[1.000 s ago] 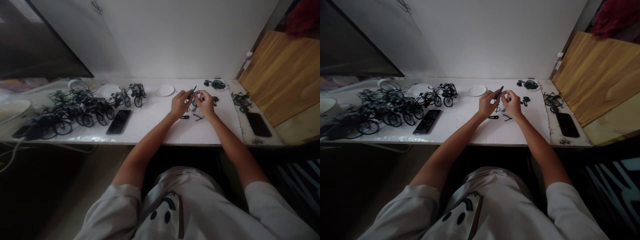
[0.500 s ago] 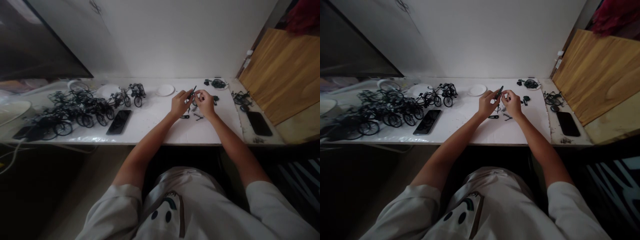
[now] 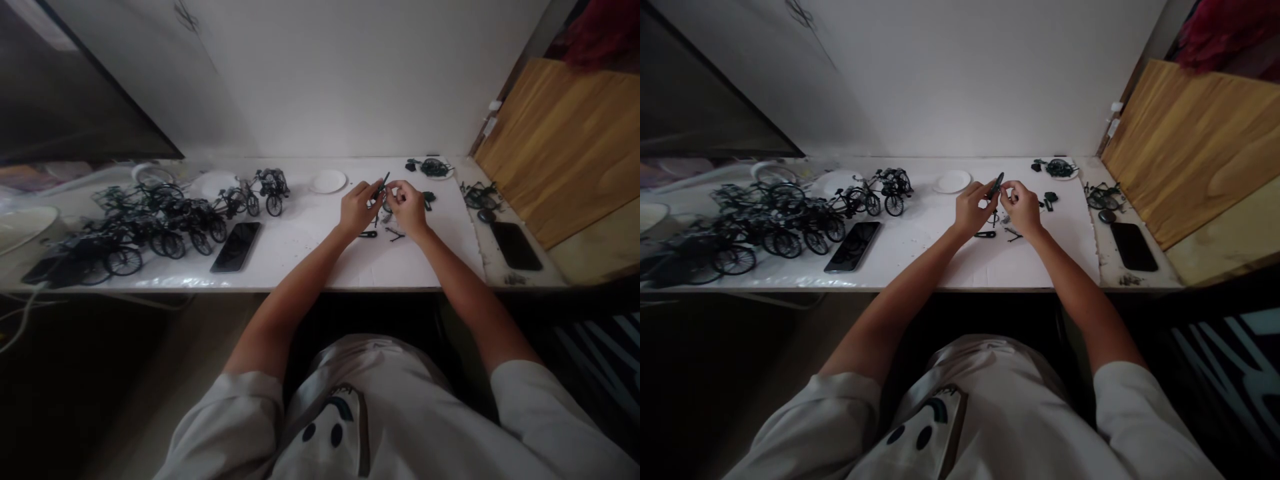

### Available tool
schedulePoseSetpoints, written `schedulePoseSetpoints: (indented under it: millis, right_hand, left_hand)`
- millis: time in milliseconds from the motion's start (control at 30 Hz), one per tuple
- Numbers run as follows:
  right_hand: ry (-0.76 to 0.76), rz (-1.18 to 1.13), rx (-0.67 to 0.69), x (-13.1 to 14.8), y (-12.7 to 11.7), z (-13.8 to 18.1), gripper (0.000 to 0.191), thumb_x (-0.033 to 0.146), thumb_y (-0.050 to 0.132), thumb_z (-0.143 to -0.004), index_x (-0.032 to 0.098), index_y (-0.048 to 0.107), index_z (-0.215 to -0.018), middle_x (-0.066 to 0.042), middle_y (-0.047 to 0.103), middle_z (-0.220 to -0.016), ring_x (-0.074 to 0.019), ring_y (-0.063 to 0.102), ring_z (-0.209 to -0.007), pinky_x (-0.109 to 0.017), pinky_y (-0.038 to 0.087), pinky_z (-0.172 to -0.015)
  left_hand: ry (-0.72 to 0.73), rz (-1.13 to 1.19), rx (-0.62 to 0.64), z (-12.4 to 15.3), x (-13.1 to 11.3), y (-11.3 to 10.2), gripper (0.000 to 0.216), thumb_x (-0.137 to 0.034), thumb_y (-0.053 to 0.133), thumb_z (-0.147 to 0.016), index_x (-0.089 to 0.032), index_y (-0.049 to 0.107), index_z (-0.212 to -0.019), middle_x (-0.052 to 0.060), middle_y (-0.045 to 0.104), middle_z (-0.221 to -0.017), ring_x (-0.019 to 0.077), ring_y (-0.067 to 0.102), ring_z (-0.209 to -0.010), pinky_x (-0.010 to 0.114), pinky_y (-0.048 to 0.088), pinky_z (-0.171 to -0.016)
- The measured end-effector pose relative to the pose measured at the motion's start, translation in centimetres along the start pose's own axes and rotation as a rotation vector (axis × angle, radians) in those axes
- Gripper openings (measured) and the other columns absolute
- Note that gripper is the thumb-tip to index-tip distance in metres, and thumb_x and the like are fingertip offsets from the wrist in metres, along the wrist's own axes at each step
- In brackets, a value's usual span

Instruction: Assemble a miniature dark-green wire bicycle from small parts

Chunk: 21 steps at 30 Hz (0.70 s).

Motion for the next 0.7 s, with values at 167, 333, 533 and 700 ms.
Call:
schedulePoseSetpoints:
  millis: [167, 333, 533, 700]
  right_hand:
    - [-0.017, -0.011, -0.001, -0.13, 0.1, -0.01, 0.01, 0.031, 0.067, -0.097, 0.021, 0.07, -0.096, 0.009, 0.038, -0.058, -0.012, 0.037, -0.054, -0.029, 0.033, -0.061]
    - [0.078, -0.123, 0.01, -0.25, 0.35, 0.0, 0.01, 0.031, 0.067, -0.095, 0.021, 0.07, -0.095, 0.009, 0.038, -0.058, -0.0122, 0.035, -0.054, -0.029, 0.031, -0.058]
    - [0.243, -0.23, 0.069, -0.69, 0.52, -0.46, 0.021, 0.04, 0.072, -0.092, 0.019, 0.071, -0.093, 0.008, 0.042, -0.059, -0.0114, 0.033, -0.055, -0.029, 0.028, -0.056]
    - [0.21, -0.21, 0.073, -0.57, 0.41, -0.39, 0.023, 0.043, 0.072, -0.093, 0.019, 0.071, -0.093, 0.008, 0.04, -0.057, -0.0116, 0.033, -0.055, -0.029, 0.029, -0.057]
  left_hand:
    - [-0.028, -0.004, 0.044, 0.04, 0.09, 0.05, 0.038, -0.033, 0.06, -0.109, -0.017, 0.073, -0.141, 0.009, 0.075, -0.1, 0.014, 0.072, -0.084, 0.027, 0.056, -0.079]
    - [-0.019, -0.011, 0.028, 0.0, -0.01, -0.02, 0.038, -0.035, 0.06, -0.109, -0.018, 0.074, -0.139, 0.008, 0.076, -0.099, 0.014, 0.071, -0.083, 0.028, 0.056, -0.078]
    - [-0.011, -0.014, 0.019, 0.0, -0.07, -0.13, 0.037, -0.034, 0.059, -0.109, -0.017, 0.075, -0.138, 0.009, 0.077, -0.1, 0.0133, 0.071, -0.083, 0.027, 0.056, -0.077]
    - [-0.023, -0.016, 0.027, -0.06, -0.13, -0.22, 0.036, -0.035, 0.058, -0.11, -0.018, 0.075, -0.137, 0.008, 0.076, -0.099, 0.0132, 0.071, -0.082, 0.027, 0.055, -0.076]
Point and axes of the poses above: each hand's wrist, its own z-axis away from the middle knuckle, its own y-axis out of the palm, x = y × z, the point moved 2 cm from there along -z, towards the middle knuckle
